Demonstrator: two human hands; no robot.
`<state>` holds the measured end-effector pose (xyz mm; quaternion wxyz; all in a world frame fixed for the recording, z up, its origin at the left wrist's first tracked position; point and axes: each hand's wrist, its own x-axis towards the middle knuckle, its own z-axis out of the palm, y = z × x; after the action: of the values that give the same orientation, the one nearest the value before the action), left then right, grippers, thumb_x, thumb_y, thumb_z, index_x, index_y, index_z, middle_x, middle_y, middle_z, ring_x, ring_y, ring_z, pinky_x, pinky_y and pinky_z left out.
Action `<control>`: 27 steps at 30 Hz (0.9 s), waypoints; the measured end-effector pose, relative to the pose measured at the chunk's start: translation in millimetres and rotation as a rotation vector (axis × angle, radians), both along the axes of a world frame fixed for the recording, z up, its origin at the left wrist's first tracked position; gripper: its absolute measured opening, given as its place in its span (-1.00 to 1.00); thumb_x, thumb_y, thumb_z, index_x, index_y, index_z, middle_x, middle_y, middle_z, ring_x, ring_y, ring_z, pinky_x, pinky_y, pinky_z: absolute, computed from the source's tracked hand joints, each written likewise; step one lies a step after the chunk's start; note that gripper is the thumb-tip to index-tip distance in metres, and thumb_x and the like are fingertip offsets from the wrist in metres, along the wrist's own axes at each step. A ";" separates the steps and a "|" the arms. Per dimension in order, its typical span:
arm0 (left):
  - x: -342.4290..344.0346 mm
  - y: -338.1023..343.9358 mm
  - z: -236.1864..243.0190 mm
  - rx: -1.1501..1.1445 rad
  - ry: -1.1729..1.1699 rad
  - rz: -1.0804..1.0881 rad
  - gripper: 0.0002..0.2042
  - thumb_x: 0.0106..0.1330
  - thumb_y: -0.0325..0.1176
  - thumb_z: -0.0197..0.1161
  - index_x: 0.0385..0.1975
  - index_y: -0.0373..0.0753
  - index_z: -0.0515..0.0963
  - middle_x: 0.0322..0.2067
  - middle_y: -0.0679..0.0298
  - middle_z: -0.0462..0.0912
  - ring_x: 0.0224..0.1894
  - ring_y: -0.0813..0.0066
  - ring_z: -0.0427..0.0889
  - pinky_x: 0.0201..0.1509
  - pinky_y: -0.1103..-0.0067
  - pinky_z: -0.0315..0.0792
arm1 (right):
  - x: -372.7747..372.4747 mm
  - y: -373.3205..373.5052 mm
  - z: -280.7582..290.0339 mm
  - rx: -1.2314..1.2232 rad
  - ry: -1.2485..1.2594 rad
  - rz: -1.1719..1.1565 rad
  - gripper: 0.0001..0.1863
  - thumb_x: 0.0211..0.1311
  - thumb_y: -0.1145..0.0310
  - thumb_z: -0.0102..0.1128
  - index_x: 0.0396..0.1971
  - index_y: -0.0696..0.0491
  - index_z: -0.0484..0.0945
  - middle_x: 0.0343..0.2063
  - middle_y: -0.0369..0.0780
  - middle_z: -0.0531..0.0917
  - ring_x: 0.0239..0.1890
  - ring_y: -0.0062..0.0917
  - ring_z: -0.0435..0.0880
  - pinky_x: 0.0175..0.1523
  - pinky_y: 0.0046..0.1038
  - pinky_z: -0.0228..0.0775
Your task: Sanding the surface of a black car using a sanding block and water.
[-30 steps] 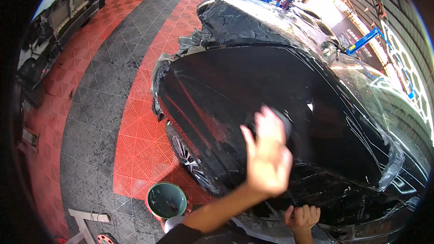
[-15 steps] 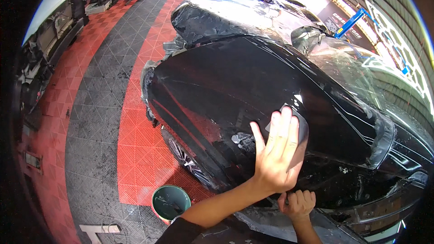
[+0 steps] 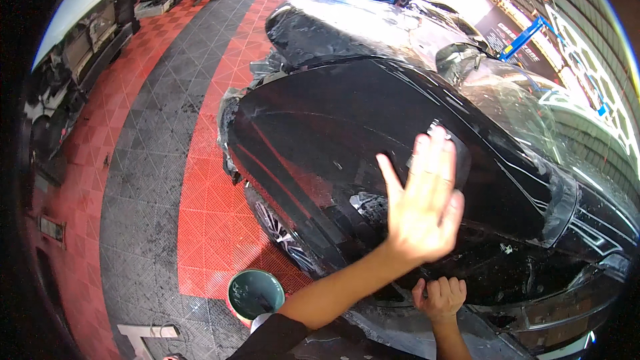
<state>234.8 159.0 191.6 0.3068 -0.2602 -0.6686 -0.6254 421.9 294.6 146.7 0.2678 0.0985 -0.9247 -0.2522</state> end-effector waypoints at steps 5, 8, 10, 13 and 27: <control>-149.7 -91.2 -90.3 0.092 -0.398 0.290 -0.37 0.64 -0.11 -0.31 0.52 -0.49 -0.05 0.53 -0.19 0.03 0.61 -0.03 -0.09 0.60 -0.09 -0.37 | -0.5 -4.5 -4.1 -0.007 -0.014 0.012 -0.64 0.00 0.36 0.33 -0.69 -0.01 0.24 -0.66 -0.20 0.26 -0.59 -0.30 0.32 -0.40 -0.24 0.07; -191.9 -112.7 -116.9 0.193 -0.778 0.359 -0.36 0.64 -0.10 -0.26 0.50 -0.49 -0.01 0.53 -0.20 0.01 0.59 -0.07 -0.04 0.58 -0.13 -0.30 | 4.0 -11.0 -3.9 -0.019 -0.027 0.013 -0.65 0.01 0.36 0.33 -0.69 -0.01 0.25 -0.65 -0.20 0.28 -0.57 -0.29 0.33 -0.39 -0.24 0.08; -138.9 -62.3 -61.3 0.268 -0.443 0.387 -0.35 0.59 -0.13 -0.13 0.43 -0.62 0.06 0.50 -0.33 0.01 0.57 -0.27 -0.06 0.53 -0.21 -0.31 | 1.2 -2.1 -2.6 0.031 -0.011 -0.034 -0.69 0.01 0.41 0.31 -0.65 0.01 0.28 -0.64 -0.17 0.29 -0.55 -0.23 0.35 -0.39 -0.21 0.10; -50.6 -26.7 -19.6 0.068 -0.135 0.133 -0.26 0.51 -0.10 0.00 0.48 -0.56 0.03 0.54 -0.28 -0.07 0.60 -0.22 -0.08 0.46 -0.33 -0.32 | 5.4 1.7 -0.8 0.022 -0.031 -0.030 -0.69 0.05 0.43 0.27 -0.64 0.05 0.26 -0.63 -0.15 0.28 -0.56 -0.21 0.34 -0.39 -0.20 0.10; -130.9 -62.9 -88.9 0.079 -0.473 0.266 -0.37 0.59 -0.19 -0.16 0.50 -0.52 -0.03 0.56 -0.21 -0.10 0.60 -0.16 -0.10 0.52 -0.23 -0.36 | 0.5 2.3 7.4 0.153 0.026 0.026 -0.69 0.13 0.41 0.20 -0.66 0.05 0.24 -0.64 -0.15 0.26 -0.57 -0.19 0.31 -0.40 -0.18 0.08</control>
<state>103.9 96.0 102.8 0.2315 -0.0045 -0.7252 -0.6484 422.4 297.0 154.1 0.2748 0.1276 -0.8977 -0.3199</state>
